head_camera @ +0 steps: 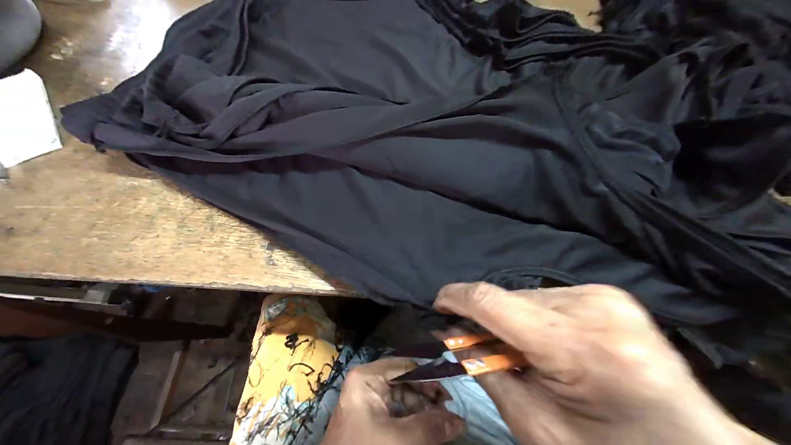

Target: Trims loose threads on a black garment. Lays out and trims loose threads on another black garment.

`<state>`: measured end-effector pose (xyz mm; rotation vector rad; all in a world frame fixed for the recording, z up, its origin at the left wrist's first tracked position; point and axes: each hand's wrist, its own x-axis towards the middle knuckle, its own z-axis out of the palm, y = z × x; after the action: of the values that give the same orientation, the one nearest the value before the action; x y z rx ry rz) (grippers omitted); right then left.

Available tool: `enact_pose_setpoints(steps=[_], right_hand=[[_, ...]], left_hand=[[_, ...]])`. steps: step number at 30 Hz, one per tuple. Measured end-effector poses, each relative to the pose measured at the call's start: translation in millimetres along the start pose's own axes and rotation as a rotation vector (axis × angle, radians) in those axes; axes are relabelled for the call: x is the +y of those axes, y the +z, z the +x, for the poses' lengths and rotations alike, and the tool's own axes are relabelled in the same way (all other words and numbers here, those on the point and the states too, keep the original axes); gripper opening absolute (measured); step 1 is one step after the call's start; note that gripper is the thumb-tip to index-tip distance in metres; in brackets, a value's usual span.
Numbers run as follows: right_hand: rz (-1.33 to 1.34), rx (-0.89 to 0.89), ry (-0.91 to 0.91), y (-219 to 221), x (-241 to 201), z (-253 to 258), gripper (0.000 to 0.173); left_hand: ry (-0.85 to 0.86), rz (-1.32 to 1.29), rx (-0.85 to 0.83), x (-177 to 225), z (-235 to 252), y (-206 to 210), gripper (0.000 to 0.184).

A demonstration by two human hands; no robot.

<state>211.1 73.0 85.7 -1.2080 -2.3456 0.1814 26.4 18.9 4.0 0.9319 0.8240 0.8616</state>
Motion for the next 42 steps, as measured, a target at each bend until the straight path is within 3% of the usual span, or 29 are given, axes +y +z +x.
enact_pose_setpoints(steps=[4, 7, 10, 11, 14, 16, 19, 21, 26, 28, 31, 35, 39, 42], right_hand=[[-0.072, -0.101, 0.048, -50, -3, 36, 0.013], [0.046, -0.049, 0.113, -66, 48, 76, 0.008], [-0.222, 0.036, 0.383, -45, 91, 101, 0.017], [-0.265, 0.036, 0.439, -34, 96, 98, 0.021], [-0.319, 0.121, 0.250, -21, 88, 63, 0.027], [-0.178, 0.171, 0.133, -27, 68, 36, 0.025], [0.132, 0.132, 0.070, -29, 51, 0, 0.016], [0.132, 0.071, 0.057, -23, 48, -21, 0.016], [0.065, 0.108, 0.149, 0, 43, -47, 0.031], [0.117, 0.155, 0.160, 4, 42, -47, 0.038], [0.148, 0.218, 0.121, -2, 40, -33, 0.030], [0.096, 0.249, 0.068, -8, 41, -2, 0.026], [0.020, 0.092, 0.136, 6, 41, 22, 0.032], [0.096, 0.061, 0.177, 10, 43, 31, 0.019]], left_hand=[[0.059, -0.014, 0.081, -4, 6, 0, 0.002], [0.096, -0.055, 0.101, -5, 11, 0, 0.020], [0.075, -0.053, 0.127, 4, 11, 3, 0.007], [0.058, -0.044, 0.129, 7, 11, 3, 0.011], [0.054, -0.035, 0.126, 5, 13, 0, 0.017], [0.045, -0.057, 0.131, 3, 16, -1, 0.019], [0.083, -0.058, 0.104, 9, 24, 4, 0.019], [0.151, -0.008, 0.081, 12, 27, 10, 0.018], [0.379, 0.343, 0.190, 21, 28, 15, 0.009], [0.525, 0.592, 0.285, 32, 31, 8, 0.023], [0.654, 0.913, 0.347, 65, 38, -10, 0.040], [0.681, 1.360, 0.373, 96, 54, -31, 0.036], [0.697, 1.465, 0.272, 106, 71, -41, 0.020], [0.708, 1.316, 0.208, 122, 78, -36, 0.013]])
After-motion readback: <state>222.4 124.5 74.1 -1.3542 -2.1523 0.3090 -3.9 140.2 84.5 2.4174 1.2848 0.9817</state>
